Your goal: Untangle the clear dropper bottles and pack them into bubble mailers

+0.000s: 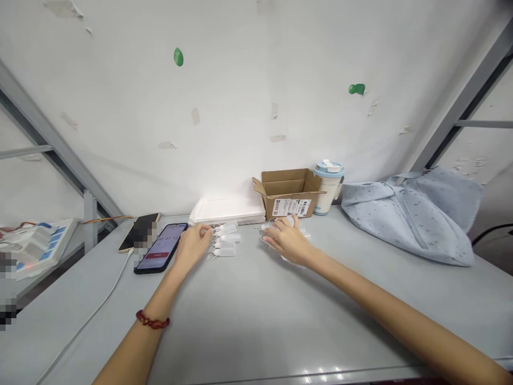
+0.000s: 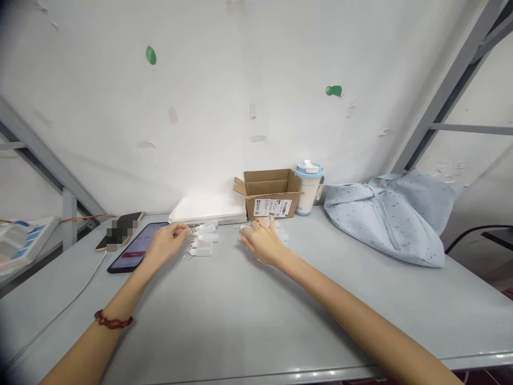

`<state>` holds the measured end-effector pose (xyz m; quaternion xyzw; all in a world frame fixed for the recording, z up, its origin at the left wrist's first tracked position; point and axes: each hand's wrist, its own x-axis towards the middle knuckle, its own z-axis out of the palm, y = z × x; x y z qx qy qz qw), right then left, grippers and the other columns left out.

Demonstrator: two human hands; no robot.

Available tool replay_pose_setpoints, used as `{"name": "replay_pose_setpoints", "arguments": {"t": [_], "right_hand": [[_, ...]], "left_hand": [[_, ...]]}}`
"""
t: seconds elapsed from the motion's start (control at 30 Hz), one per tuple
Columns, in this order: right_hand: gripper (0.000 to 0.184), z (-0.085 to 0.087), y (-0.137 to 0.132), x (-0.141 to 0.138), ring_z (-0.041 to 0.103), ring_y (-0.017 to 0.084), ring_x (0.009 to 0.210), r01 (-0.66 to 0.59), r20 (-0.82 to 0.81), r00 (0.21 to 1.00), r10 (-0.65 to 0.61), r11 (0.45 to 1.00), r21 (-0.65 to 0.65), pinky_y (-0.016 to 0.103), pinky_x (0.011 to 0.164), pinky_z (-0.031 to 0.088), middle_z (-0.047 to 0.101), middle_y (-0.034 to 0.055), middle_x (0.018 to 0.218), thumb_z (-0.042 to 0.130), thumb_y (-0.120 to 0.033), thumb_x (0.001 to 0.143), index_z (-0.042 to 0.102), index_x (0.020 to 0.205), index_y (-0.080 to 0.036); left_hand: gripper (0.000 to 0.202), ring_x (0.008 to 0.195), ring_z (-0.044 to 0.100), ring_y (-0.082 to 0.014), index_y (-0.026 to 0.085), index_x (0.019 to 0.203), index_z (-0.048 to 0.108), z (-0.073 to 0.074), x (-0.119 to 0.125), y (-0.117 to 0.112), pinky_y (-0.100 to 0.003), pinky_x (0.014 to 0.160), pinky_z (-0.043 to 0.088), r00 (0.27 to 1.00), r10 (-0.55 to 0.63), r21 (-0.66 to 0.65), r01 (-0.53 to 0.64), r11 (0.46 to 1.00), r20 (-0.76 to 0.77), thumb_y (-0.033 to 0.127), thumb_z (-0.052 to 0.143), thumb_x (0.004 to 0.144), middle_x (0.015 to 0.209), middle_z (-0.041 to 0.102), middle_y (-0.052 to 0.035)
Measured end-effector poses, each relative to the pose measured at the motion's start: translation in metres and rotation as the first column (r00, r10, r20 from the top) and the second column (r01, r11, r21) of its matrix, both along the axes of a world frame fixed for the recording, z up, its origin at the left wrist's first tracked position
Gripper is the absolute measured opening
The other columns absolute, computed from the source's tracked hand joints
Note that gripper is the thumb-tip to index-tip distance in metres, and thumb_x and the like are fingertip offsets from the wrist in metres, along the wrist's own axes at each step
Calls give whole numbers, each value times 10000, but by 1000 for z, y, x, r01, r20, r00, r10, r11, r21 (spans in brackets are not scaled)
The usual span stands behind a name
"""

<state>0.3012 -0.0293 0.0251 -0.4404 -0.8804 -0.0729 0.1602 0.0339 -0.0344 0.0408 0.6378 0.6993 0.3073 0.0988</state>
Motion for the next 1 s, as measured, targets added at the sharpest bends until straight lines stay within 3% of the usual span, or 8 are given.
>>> {"name": "replay_pose_setpoints", "arguments": {"t": [0.1, 0.17, 0.27, 0.4, 0.5, 0.63, 1.0], "right_hand": [[228, 3, -13, 10, 495, 225, 989, -28, -142, 989, 34, 999, 43, 523, 975, 187, 595, 93, 954, 397, -256, 929, 575, 1058, -194], [223, 4, -23, 19, 516, 208, 950, -59, -277, 959, 62, 998, 21, 489, 965, 219, 610, 74, 931, 386, -233, 927, 571, 1050, -211], [210, 5, -36, 29, 556, 195, 893, -94, -523, 852, 23, 990, -109, 399, 885, 338, 638, 53, 930, 399, -275, 917, 573, 1023, -225], [237, 9, -45, 31, 590, 179, 807, -161, -728, 666, -160, 923, -349, 295, 707, 426, 658, 17, 838, 437, -370, 893, 552, 1041, -225], [262, 11, -47, 28, 580, 174, 791, -223, -764, 610, -209, 880, -419, 272, 653, 423, 657, 6, 773, 449, -406, 882, 544, 1041, -221], [278, 11, -50, 24, 567, 169, 776, -264, -776, 594, -214, 859, -439, 261, 606, 410, 657, 12, 763, 466, -424, 866, 545, 1031, -214], [273, 10, -54, 21, 570, 167, 764, -291, -780, 592, -201, 849, -440, 260, 588, 397, 655, 16, 768, 465, -425, 864, 552, 1016, -216]], "left_hand": [[285, 758, 609, -225, 160, 864, 622, 0, 12, -6, -301, 700, 425, 1000, -27, 54, 28, 998, -2, 354, 437, 768, 778, 678, -69], [297, 699, 599, -196, 157, 882, 618, -1, 23, -11, -276, 651, 431, 993, -109, 82, 106, 991, 37, 367, 430, 788, 740, 662, -50], [308, 644, 574, -165, 160, 915, 616, -4, 42, -21, -251, 584, 427, 950, -280, 58, 275, 960, 135, 384, 434, 809, 714, 633, -29], [340, 652, 559, -153, 169, 1012, 605, -8, 63, -34, -250, 587, 442, 874, -403, -37, 428, 903, 271, 405, 451, 823, 743, 615, -22], [380, 602, 539, -134, 161, 1072, 581, -8, 71, -40, -253, 584, 453, 821, -423, -92, 490, 867, 384, 424, 449, 832, 747, 604, -18], [372, 542, 513, -110, 150, 1052, 579, -8, 73, -42, -251, 564, 448, 781, -412, -131, 523, 842, 470, 424, 451, 836, 739, 591, -12], [256, 548, 488, -105, 155, 840, 631, -5, 74, -42, -236, 552, 426, 753, -459, -102, 564, 820, 472, 366, 486, 825, 716, 577, -12]]}}
